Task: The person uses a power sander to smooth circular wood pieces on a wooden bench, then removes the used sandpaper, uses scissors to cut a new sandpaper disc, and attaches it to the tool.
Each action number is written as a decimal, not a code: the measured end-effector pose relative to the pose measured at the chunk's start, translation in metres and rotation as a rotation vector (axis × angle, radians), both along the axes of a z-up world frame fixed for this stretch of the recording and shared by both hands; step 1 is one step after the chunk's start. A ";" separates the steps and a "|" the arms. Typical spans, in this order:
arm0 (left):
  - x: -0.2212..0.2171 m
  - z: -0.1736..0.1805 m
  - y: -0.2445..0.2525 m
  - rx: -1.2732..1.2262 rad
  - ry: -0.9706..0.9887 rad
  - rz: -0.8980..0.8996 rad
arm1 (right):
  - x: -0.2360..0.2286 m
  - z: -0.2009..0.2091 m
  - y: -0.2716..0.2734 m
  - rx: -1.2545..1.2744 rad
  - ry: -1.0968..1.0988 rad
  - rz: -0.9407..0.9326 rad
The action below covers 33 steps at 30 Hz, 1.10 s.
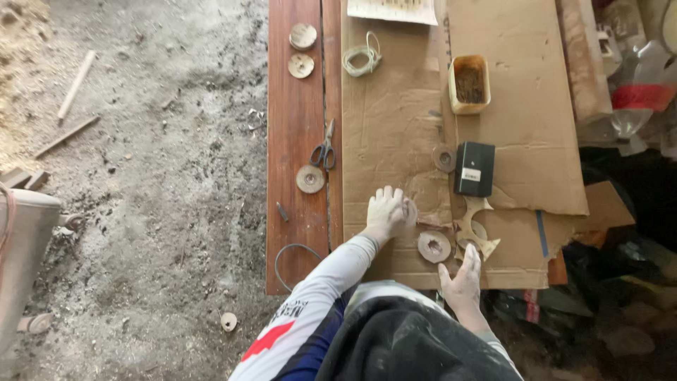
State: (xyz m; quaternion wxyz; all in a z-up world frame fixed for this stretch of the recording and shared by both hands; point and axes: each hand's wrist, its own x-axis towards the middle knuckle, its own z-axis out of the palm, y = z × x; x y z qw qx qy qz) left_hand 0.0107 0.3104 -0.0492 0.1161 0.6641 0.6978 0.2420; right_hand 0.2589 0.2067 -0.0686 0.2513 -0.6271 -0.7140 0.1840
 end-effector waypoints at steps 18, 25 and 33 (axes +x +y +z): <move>-0.034 -0.058 -0.037 -0.358 -0.261 -0.120 | -0.087 0.034 0.082 -0.071 0.213 0.050; -0.030 -0.049 -0.033 -0.376 -0.383 -0.155 | -0.124 0.031 0.101 -0.285 -0.069 -0.018; -0.013 -0.030 -0.030 -0.401 -0.348 -0.153 | -0.133 0.000 0.118 -0.886 0.912 -0.926</move>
